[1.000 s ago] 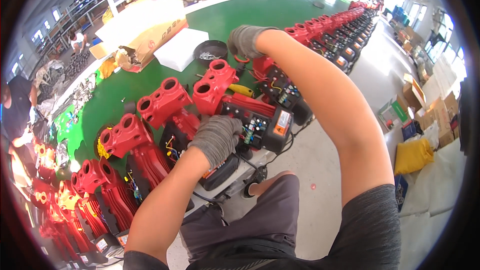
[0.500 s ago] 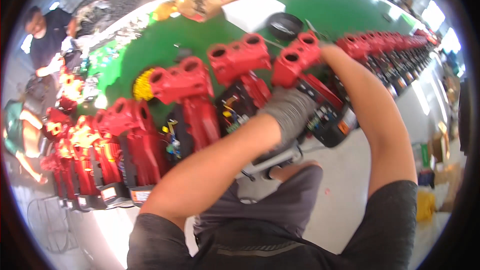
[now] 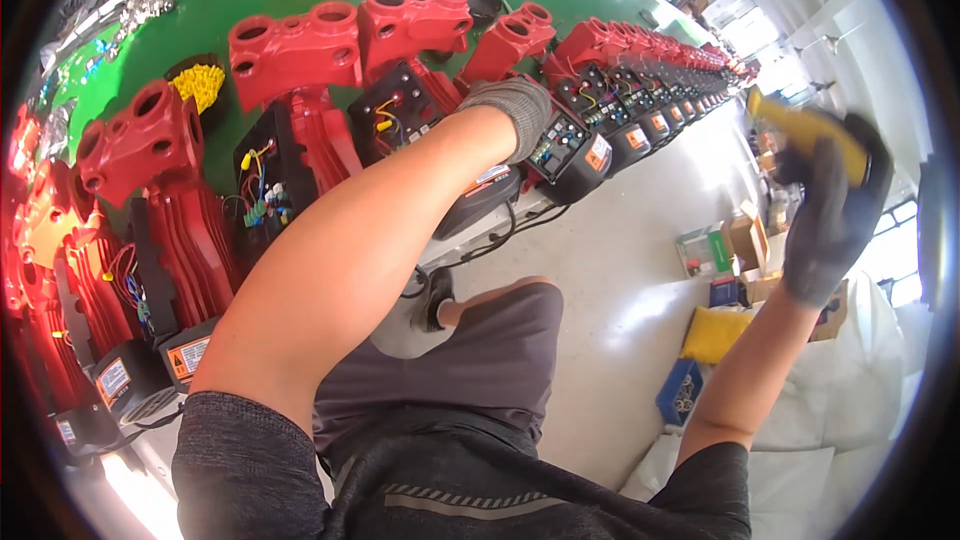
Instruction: The person works on the wiring and components of industrial pump motors using a screwdriver and wire cutters, while collaborating with another person at an assembly station.
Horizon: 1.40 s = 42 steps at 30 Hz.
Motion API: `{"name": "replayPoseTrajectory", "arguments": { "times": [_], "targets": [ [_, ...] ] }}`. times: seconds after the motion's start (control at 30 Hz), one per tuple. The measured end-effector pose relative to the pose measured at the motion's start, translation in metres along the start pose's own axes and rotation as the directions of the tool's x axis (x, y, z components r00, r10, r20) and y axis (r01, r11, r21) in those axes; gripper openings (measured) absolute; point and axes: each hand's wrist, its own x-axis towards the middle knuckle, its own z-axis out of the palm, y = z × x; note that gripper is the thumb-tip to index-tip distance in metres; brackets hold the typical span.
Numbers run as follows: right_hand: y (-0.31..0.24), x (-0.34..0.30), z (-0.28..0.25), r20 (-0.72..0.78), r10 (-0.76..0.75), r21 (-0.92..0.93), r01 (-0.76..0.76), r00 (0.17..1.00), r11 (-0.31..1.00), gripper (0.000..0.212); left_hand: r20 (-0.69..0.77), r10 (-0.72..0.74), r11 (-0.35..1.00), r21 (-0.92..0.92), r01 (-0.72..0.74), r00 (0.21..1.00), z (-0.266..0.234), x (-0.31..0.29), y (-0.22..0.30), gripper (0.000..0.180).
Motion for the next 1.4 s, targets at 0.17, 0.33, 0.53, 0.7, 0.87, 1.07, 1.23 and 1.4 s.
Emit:
{"name": "replayPoseTrajectory", "arguments": {
  "times": [0.17, 0.33, 0.53, 0.7, 0.87, 1.07, 1.23, 1.4],
  "targets": [
    [-0.009, -0.078, 0.024, 0.16, -0.021, 0.04, 0.014, 0.987, 0.999, 0.036, -0.027, -0.059, 0.996, -0.063, 0.057, 0.998, 0.003, 0.007, 0.001, 0.036],
    [0.002, -0.091, 0.044, 0.272, -0.048, -0.117, 0.082, 0.961, 0.99, 0.039, -0.031, -0.111, 0.988, -0.109, 0.107, 0.993, 0.002, 0.005, 0.002, 0.04],
    [0.001, -0.091, 0.049, 0.27, -0.091, -0.112, 0.125, 0.959, 0.986, 0.04, -0.072, -0.095, 0.99, -0.108, 0.087, 0.993, -0.005, -0.005, 0.005, 0.035],
    [0.002, -0.093, 0.054, 0.328, -0.075, -0.136, 0.126, 0.942, 0.983, 0.04, -0.079, -0.106, 0.986, -0.136, 0.095, 0.991, -0.005, -0.006, 0.003, 0.036],
    [-0.002, -0.094, 0.053, 0.298, -0.121, -0.096, 0.156, 0.947, 0.983, 0.04, -0.073, -0.101, 0.989, -0.119, 0.092, 0.992, -0.007, -0.008, 0.004, 0.036],
    [0.001, -0.093, 0.056, 0.336, -0.141, -0.136, 0.196, 0.931, 0.971, 0.039, -0.071, -0.101, 0.991, -0.099, 0.094, 0.992, -0.004, -0.004, 0.003, 0.035],
    [-0.001, -0.092, 0.056, 0.341, -0.173, -0.144, 0.233, 0.924, 0.962, 0.042, -0.089, -0.092, 0.987, -0.14, 0.079, 0.992, -0.005, -0.007, 0.003, 0.036],
    [-0.018, -0.084, 0.063, 0.442, -0.292, -0.193, 0.408, 0.848, 0.892, 0.047, -0.104, -0.085, 0.99, -0.123, 0.072, 0.991, -0.003, -0.006, 0.004, 0.035]
  ]
}}
